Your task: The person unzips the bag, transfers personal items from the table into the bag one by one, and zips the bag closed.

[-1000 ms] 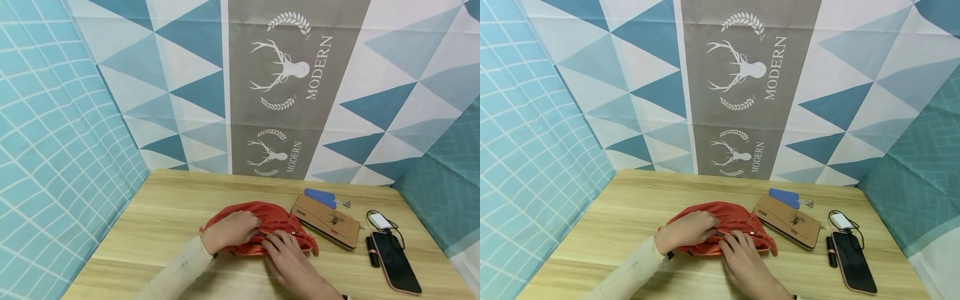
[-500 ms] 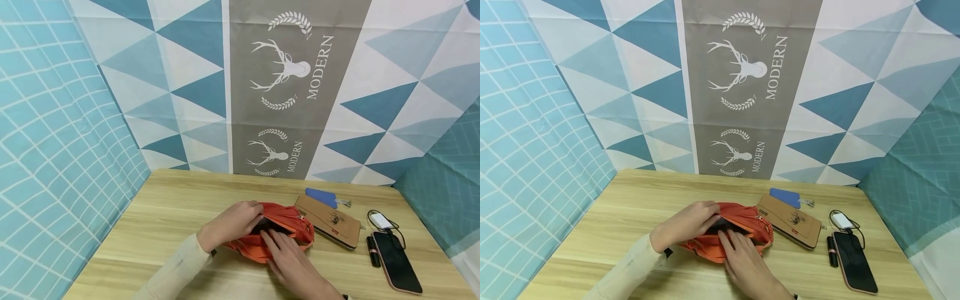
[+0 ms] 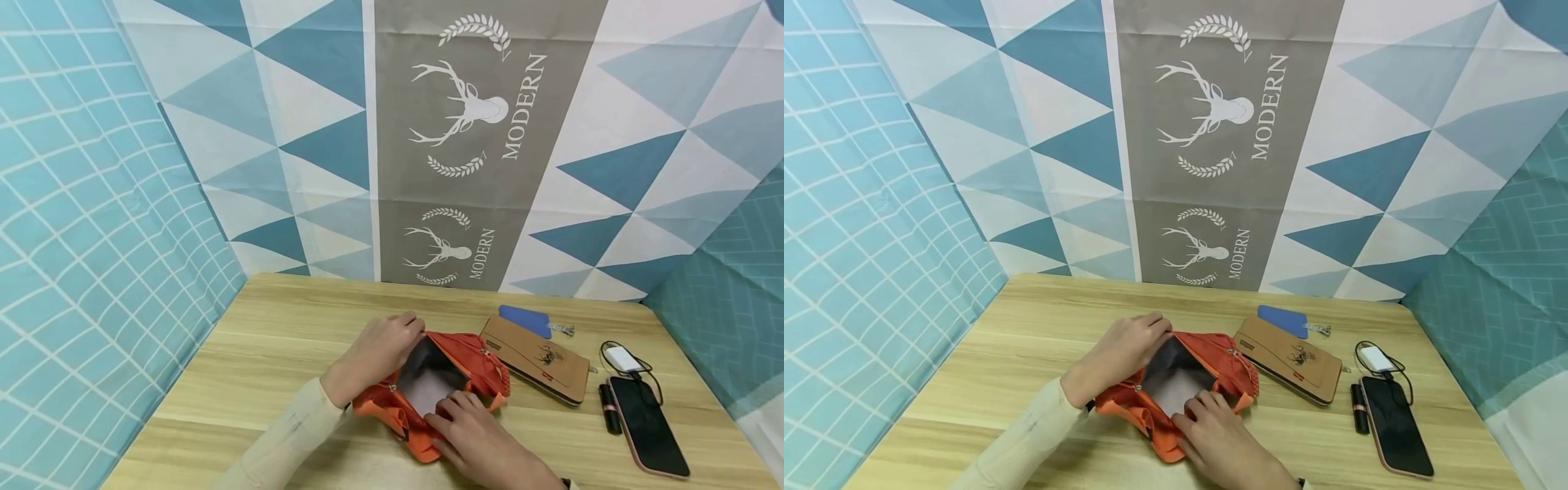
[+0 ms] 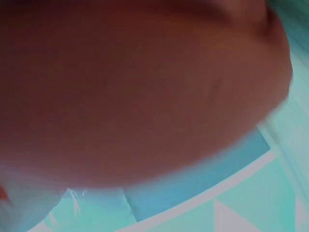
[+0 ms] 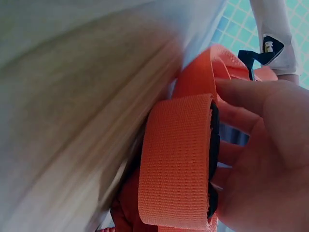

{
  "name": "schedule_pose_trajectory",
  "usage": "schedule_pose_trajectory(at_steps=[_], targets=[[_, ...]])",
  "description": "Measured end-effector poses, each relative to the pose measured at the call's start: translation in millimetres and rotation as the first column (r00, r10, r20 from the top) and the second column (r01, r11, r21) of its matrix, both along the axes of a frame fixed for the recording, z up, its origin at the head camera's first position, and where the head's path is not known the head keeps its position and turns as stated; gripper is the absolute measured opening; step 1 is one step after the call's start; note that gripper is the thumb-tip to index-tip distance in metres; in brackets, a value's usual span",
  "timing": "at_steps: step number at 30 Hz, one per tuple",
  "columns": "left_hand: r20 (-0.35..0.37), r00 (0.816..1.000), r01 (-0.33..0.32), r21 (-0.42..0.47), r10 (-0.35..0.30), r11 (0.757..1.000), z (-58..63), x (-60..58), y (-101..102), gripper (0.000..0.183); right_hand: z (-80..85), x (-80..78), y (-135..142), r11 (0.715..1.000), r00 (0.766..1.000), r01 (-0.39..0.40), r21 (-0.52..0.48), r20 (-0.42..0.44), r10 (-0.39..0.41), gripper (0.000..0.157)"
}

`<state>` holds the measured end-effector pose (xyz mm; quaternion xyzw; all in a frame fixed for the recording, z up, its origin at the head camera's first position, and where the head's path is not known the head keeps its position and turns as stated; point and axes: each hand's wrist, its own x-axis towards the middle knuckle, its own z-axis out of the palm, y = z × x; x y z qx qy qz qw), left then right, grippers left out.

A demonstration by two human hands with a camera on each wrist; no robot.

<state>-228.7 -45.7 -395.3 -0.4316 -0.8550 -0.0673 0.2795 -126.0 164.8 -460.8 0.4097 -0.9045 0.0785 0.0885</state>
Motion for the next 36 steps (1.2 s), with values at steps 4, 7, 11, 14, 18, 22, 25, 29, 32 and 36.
schedule_pose_trajectory(at_steps=[4,7,11,14,18,22,25,29,32,36], targets=[[-0.044,0.999,-0.023,-0.023,0.022,0.999,1.5,-2.9,-8,0.011,2.2,-2.8,0,0.999,0.999,-0.036,-0.01,0.022,0.037,0.017],[-0.046,0.998,-0.045,-0.016,0.045,0.999,3.1,-4.6,-14,0.012,4.9,-5.5,-1,0.998,0.996,-0.06,0.02,0.062,0.058,0.015],[0.002,0.999,-0.037,-0.001,0.037,0.999,5.4,-3.4,-19,0.013,7.1,-7.5,-5,0.994,0.991,-0.086,0.067,0.113,0.078,0.017],[0.052,0.999,-0.011,0.0,0.011,1.0,7.1,-0.3,-19,0.013,6.4,-7.4,-7,0.994,0.991,-0.076,0.085,0.116,0.066,0.021],[0.116,0.993,0.01,-0.002,-0.01,1.0,8.1,3.9,-17,0.015,5.1,-7.0,-7,0.996,0.994,-0.041,0.085,0.108,0.031,0.029],[0.167,0.985,0.041,-0.017,-0.037,0.999,7.5,5.8,-14,0.016,8.5,-4.4,-4,0.999,0.99,0.011,0.045,0.143,-0.017,0.031],[0.207,0.977,0.061,-0.03,-0.054,0.998,7.9,6.1,-11,0.017,14.1,-2.8,1,0.998,0.987,0.045,-0.036,0.157,-0.039,0.027],[0.296,0.954,0.063,-0.059,-0.043,0.996,10.2,8.1,-9,0.014,24.9,-3.2,10,0.989,0.99,0.074,-0.131,0.132,-0.057,0.021],[0.361,0.932,0.07,-0.08,-0.036,0.994,12.3,10.7,-8,0.011,34.8,-4.4,17,0.982,0.988,0.109,-0.152,0.126,-0.09,0.018],[0.404,0.913,0.097,-0.078,-0.058,0.992,15.3,14.7,-7,0.01,46.1,-6.3,27,0.969,0.985,0.155,-0.195,0.109,-0.136,0.014]])
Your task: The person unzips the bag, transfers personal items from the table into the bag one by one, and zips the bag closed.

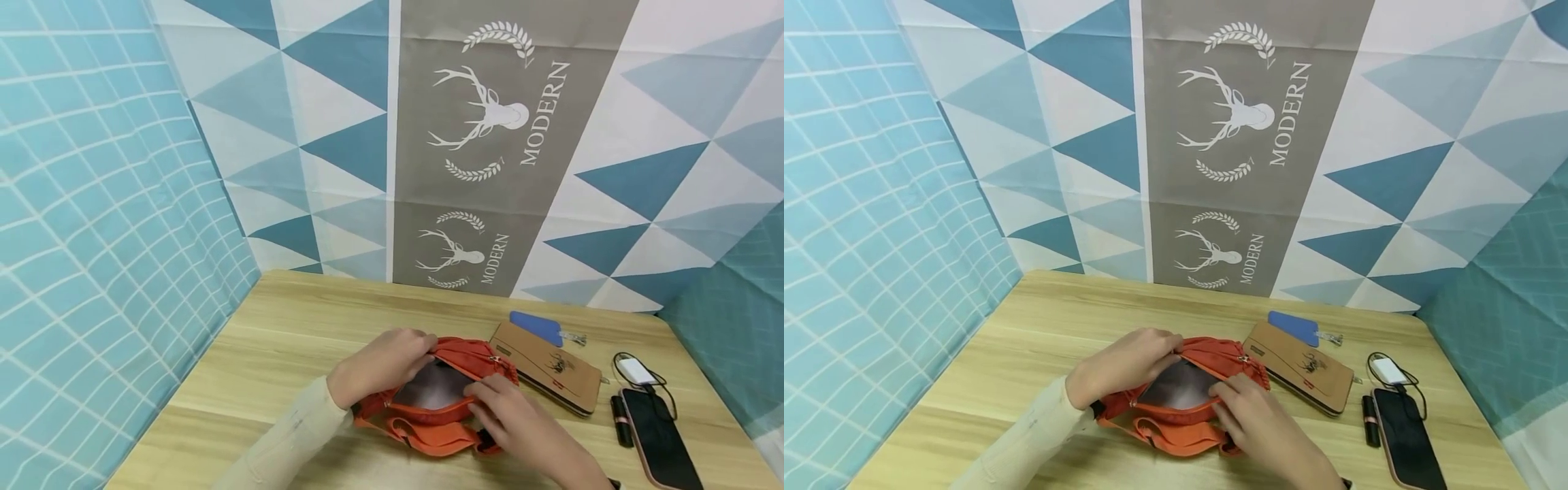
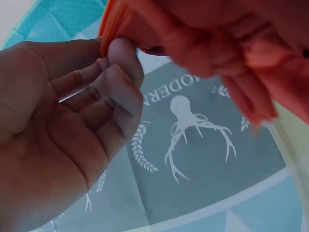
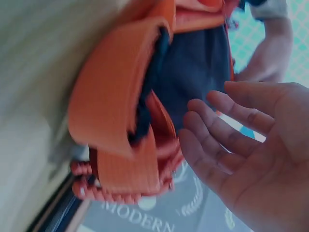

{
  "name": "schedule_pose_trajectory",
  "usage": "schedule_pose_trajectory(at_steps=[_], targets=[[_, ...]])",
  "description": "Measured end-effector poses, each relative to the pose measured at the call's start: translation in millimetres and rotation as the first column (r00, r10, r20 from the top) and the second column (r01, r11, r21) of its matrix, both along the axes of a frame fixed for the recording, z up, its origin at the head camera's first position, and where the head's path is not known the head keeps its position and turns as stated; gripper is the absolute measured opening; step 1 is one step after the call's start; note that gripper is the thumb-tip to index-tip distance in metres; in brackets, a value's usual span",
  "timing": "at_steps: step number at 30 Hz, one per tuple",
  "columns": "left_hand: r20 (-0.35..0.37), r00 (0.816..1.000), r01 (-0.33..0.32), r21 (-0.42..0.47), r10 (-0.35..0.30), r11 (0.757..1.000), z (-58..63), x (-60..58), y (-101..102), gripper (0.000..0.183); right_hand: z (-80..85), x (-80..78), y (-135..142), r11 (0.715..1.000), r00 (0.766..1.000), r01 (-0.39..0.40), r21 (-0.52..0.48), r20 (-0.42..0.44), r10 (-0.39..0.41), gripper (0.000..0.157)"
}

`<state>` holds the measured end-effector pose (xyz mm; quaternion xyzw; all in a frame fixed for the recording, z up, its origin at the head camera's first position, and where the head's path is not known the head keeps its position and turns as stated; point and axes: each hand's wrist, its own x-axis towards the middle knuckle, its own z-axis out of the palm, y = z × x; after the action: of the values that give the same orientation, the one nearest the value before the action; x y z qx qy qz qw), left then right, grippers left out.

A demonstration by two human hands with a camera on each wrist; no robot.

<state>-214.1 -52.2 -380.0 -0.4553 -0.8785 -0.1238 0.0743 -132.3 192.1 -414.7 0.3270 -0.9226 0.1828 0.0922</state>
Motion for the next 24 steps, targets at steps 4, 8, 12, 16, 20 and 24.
schedule_pose_trajectory(at_steps=[4,8,12,16,20,24], targets=[[0.022,1.0,0.004,0.002,-0.004,1.0,0.7,0.6,2,0.009,6.7,-1.0,15,0.996,0.997,0.059,-0.064,-0.053,-0.063,0.017],[0.035,0.999,-0.012,-0.008,0.012,1.0,1.0,-1.0,2,0.008,9.2,-1.1,34,0.984,0.984,0.14,-0.108,-0.091,-0.15,0.019],[0.033,0.999,-0.019,-0.013,0.019,1.0,1.5,-2.5,2,0.008,11.2,0.5,55,0.958,0.96,0.278,-0.07,-0.028,-0.28,0.017],[0.024,1.0,-0.017,-0.009,0.017,1.0,1.2,-3.3,0,0.008,14.1,-1.3,78,0.917,0.913,0.396,0.032,0.093,-0.398,0.015],[0.022,1.0,-0.02,-0.012,0.02,1.0,1.8,-3.1,0,0.007,16.2,-7.7,105,0.897,0.881,0.434,0.082,0.169,-0.442,0.018],[0.025,0.999,-0.02,-0.013,0.021,1.0,2.2,-2.7,0,0.008,15.2,-12.3,136,0.88,0.866,0.463,0.1,0.162,-0.474,0.018]])
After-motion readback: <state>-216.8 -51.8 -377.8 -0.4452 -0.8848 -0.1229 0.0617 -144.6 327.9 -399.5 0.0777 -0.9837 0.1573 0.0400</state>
